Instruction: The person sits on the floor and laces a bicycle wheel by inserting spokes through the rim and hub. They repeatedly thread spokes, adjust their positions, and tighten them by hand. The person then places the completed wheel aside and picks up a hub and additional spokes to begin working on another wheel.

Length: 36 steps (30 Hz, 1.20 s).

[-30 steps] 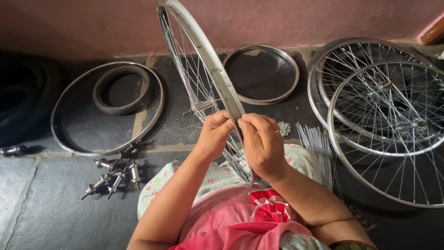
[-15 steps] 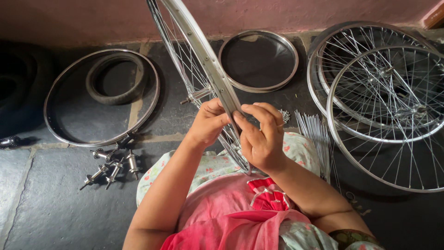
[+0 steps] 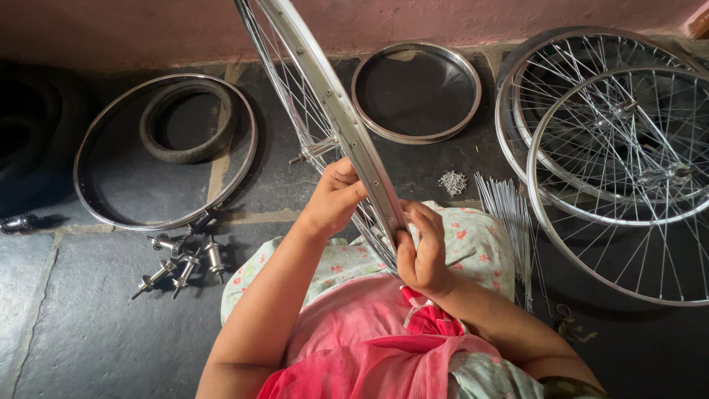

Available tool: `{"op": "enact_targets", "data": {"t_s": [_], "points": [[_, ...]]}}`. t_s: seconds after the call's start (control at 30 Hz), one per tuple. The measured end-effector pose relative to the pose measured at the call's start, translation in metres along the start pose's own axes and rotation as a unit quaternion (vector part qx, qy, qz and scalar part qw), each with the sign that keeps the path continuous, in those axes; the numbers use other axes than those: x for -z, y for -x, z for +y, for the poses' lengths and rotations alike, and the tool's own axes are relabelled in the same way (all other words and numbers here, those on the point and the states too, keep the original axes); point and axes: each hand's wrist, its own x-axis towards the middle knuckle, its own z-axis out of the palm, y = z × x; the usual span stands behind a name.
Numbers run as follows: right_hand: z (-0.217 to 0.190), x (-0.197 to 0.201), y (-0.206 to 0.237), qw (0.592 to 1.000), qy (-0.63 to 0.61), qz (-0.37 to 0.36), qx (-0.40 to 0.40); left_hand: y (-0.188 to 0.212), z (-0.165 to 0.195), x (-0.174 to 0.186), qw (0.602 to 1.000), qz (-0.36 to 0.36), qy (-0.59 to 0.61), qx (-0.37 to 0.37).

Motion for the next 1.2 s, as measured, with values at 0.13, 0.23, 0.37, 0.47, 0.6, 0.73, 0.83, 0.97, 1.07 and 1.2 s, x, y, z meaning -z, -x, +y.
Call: {"op": "enact_targets", "data": {"t_s": [0.13,0.23,0.37,0.47,0.6,0.73,0.83,0.97,1.07,1.2], "points": [[0.010,-0.006,0.018,0.995,-0.095,0.007,-0.024,0.004,-0.004,-0.002,1.000,0.020,-0.007,0.018],[0.015,-0.007,0.026,0.993,-0.111,0.004,-0.034,0.003,-0.005,0.000,1.000,0.009,-0.009,0.013],[0.020,-0.009,0.035,0.989,-0.144,-0.004,-0.039,0.001,-0.005,0.004,1.000,0.016,-0.005,0.002],[0.023,-0.011,0.041,0.987,-0.148,-0.010,-0.064,0.004,-0.007,0.006,0.999,0.021,-0.022,0.011],[0.023,-0.013,0.048,0.984,-0.154,-0.012,-0.085,0.005,-0.009,0.009,0.999,0.011,-0.011,0.029],[0.023,-0.010,0.048,0.983,-0.160,-0.018,-0.090,0.004,-0.008,0.013,1.000,0.004,-0.013,0.014],[0.022,-0.010,0.047,0.987,-0.142,-0.018,-0.075,0.004,-0.010,0.012,0.999,0.015,-0.027,0.012],[0.020,-0.010,0.047,0.984,-0.152,-0.023,-0.090,0.004,-0.009,0.005,1.000,0.005,0.003,0.019],[0.020,-0.009,0.045,0.981,-0.164,-0.031,-0.100,0.002,0.005,-0.004,1.000,-0.011,-0.027,-0.005],[0.013,-0.022,0.034,0.971,-0.190,-0.009,-0.142,0.007,0.026,-0.035,0.892,0.167,-0.409,-0.099]]}}
